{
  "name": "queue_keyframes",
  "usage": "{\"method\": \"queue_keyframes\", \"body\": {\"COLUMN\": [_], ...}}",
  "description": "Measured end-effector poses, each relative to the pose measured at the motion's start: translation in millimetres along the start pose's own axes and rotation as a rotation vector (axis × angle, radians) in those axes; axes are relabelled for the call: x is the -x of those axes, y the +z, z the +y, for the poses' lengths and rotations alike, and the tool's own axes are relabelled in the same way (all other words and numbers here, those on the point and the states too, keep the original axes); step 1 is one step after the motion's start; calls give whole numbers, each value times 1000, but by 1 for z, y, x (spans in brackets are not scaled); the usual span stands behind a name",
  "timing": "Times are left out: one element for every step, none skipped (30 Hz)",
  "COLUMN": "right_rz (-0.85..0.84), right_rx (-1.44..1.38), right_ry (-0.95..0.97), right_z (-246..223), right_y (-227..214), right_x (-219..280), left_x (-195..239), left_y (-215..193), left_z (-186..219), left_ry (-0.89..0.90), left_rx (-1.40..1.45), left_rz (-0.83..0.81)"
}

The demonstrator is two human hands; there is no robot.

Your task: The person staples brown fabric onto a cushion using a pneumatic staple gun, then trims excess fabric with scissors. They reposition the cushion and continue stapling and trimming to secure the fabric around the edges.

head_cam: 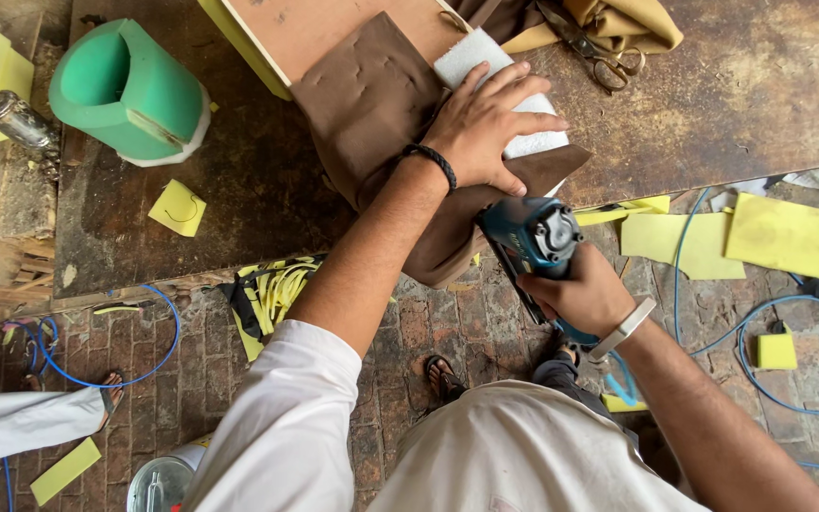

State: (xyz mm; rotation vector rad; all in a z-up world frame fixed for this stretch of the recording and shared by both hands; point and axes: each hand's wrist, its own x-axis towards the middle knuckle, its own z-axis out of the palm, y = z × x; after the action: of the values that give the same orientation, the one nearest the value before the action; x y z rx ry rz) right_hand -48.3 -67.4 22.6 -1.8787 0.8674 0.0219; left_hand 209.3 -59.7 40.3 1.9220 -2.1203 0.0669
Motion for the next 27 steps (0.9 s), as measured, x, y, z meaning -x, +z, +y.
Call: {"method": "queue_keyframes", "body": {"right_rz": [-14, 1, 15, 36, 39, 35, 31, 54, 78, 105, 127, 145, 162, 163, 162, 164, 180, 198, 217, 217, 216, 216, 216, 213, 209, 211, 214], "right_rx": [80, 126, 171, 218, 214, 212, 209, 125, 40, -44, -109, -174, -240, -301, -362, -421, -356, -290, -224, -277, -330, -383, -294, -207, -119, -124, -129], "right_ry": [24, -9, -43, -77, -41, -8, 25, -10, -44, -80, -204, -327, -449, -382, -315, -245, -297, -351, -405, -395, -385, -371, -319, -272, -225, -223, -220], "right_z": [-1, -2, -2, 0, 3, 7, 12, 20, 27, 34, 42, 49, 55, 61, 64, 67, 68, 68, 66, 62, 56, 52, 47, 43, 38, 32, 27], "right_y": [-3, -5, -6, -8, -8, -6, -3, 3, 9, 14, 18, 22, 26, 30, 37, 43, 48, 52, 57, 59, 60, 60, 57, 53, 50, 44, 39], "right_x": [-5, -9, -12, -13, -13, -11, -10, -7, -3, -3, -1, 0, -3, -5, -9, -10, -12, -14, -15, -18, -18, -17, -15, -12, -10, -8, -8], "left_x": [0, 1, 3, 1, 0, 0, 1, 2, 2, 1, -1, -1, -2, -2, -1, -1, 0, 0, 0, -1, -2, -2, -3, -1, 1, 0, 0], "left_y": [-1, -2, -3, -4, -4, -5, -6, -6, -5, -6, -7, -7, -7, -6, -6, -4, -3, -2, -1, -2, -2, -2, -1, -1, -2, -4, -5], "left_z": [1, 0, -1, 0, 1, 1, 1, 2, 3, 3, 3, 2, 1, 1, 0, 2, 2, 2, 3, 1, -1, -1, 0, 0, 0, 0, 0], "left_ry": [-3, 0, 4, 12, 11, 1, -9, -12, -16, -19, -23, -28, -34, -36, -39, -38, -42, -42, -43, -43, -44, -44, -42, -43, -44, -47, -49], "left_rx": [-3, -3, -2, -3, 4, 11, 18, 19, 21, 20, 18, 17, 16, 14, 13, 13, 13, 12, 10, 11, 12, 17, 22, 24, 25, 32, 39], "left_rz": [-1, 9, 19, 33, 23, 12, 2, -7, -15, -21, -27, -34, -42, -33, -25, -17, -23, -26, -30, -28, -26, -25, -24, -23, -22, -28, -35]}}
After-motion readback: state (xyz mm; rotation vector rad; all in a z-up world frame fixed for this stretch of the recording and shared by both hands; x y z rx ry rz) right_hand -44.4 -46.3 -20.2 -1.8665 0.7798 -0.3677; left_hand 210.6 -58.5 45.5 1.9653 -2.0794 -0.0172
